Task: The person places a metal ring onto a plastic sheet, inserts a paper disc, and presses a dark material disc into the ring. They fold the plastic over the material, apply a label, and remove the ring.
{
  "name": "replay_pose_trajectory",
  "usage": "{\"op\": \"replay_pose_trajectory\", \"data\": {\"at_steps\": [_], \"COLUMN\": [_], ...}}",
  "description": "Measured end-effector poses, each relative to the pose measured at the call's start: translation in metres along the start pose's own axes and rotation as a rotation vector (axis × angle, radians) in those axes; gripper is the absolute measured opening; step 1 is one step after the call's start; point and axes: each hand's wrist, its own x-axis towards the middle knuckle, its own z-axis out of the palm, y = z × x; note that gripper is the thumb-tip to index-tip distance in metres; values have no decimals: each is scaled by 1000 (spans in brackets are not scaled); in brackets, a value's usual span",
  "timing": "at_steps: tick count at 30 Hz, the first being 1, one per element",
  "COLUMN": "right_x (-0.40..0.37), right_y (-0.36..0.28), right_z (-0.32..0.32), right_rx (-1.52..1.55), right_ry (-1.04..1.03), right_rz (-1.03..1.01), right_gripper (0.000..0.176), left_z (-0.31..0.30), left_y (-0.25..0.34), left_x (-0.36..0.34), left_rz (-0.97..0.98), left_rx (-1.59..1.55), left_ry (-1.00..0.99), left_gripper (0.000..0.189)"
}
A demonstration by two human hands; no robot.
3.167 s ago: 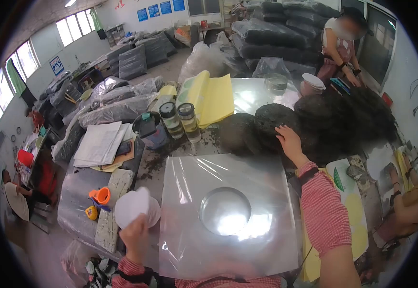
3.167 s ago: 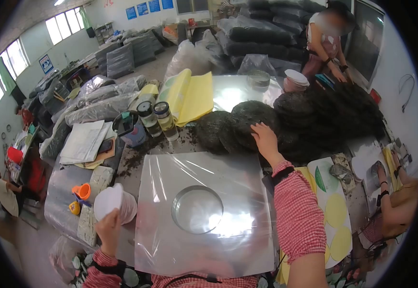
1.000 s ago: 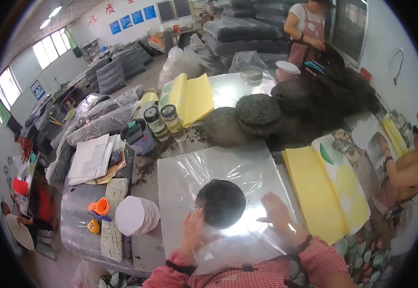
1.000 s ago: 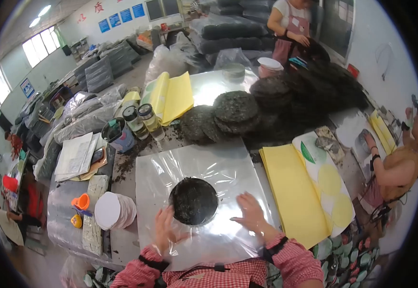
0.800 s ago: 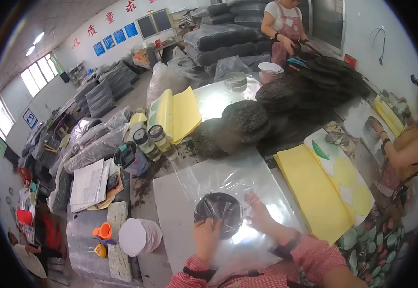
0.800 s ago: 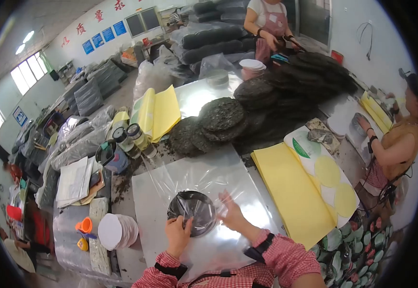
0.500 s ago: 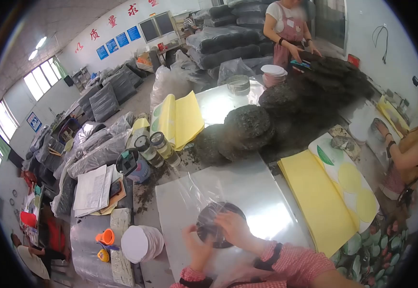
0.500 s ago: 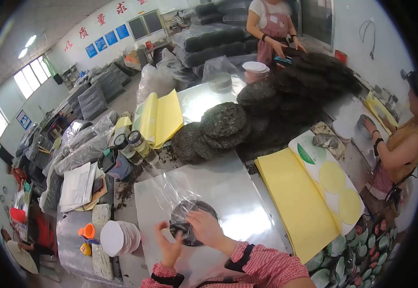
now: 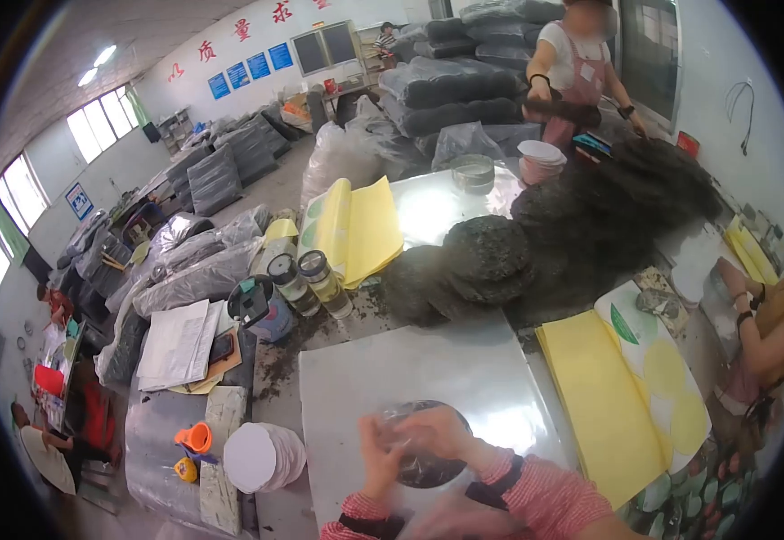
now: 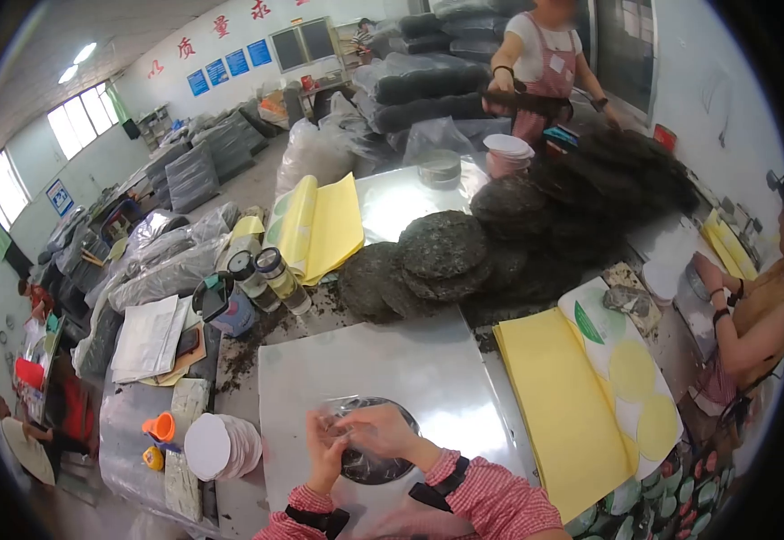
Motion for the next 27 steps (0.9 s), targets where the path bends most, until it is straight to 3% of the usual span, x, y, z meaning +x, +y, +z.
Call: {"op": "replay_pose_trajectory", "data": {"at_steps": [1, 2, 4, 5, 6, 8, 9, 11, 12, 13, 14, 16, 18, 20, 21, 22, 23, 24, 25, 27], "right_x": [-9, -12, 4, 1, -15, -43, -40, -50, -46, -34, -29, -42, -47, -61, -69, -77, -103, -135, -166, -211], "right_y": [-5, 0, -20, -28, -49, -74, -75, -79, -76, -65, -55, -40, -37, -22, -18, -8, 21, 48, 68, 95], "right_z": [6, 4, -1, 12, 13, 31, 24, 11, 6, -2, -5, 6, -19, -67, -107, -153, -195, -234, -271, -315], "right_rx": [176, 177, 198, -3, -40, -327, -336, -255, -256, -250, -242, -171, -88, -329, -400, -737, -1151, -1274, -1507, -1567], "right_ry": [109, 88, 600, 516, 304, 308, 307, 116, 121, -64, -244, -107, -122, 219, 278, 285, 197, 453, 431, 401], "right_rz": [379, 389, 754, 626, 552, 293, 279, 446, 466, 574, 682, 590, 498, 291, 457, 495, 700, 562, 583, 590], "right_gripper": [34, 34, 23, 16, 17, 14, 14, 15, 15, 17, 19, 15, 13, 14, 14, 16, 24, 34, 37, 34], "left_z": [9, 12, 16, 20, 22, 21, 18, 29, 31, 20, 17, 23, 28, 26, 25, 26, 26, 27, 26, 29], "left_y": [26, 26, 15, 11, 2, -7, -6, 25, 34, 32, 33, 49, 44, 38, 35, 34, 35, 36, 37, 37], "left_x": [-1, -1, -13, -14, -20, -17, -19, -19, -20, -18, -20, -18, -17, -16, -16, -17, -17, -17, -17, -18], "left_rz": [196, 181, 366, 444, 426, 402, 375, 438, 502, 434, 433, 346, 333, 296, 349, 342, 344, 350, 350, 348], "left_rx": [411, 403, 827, 958, 942, 1023, 998, 935, 880, 966, 954, 1213, 1222, 1315, 1360, 1354, 1345, 1338, 1338, 1337], "left_ry": [-85, -69, -182, -215, -210, -121, -147, -149, -171, -389, -420, -629, -642, -637, -629, -622, -608, -590, -575, -553], "left_gripper": [31, 31, 22, 19, 19, 20, 32, 41, 49, 68, 68, 70, 69, 64, 61, 61, 59, 57, 57, 53]}}
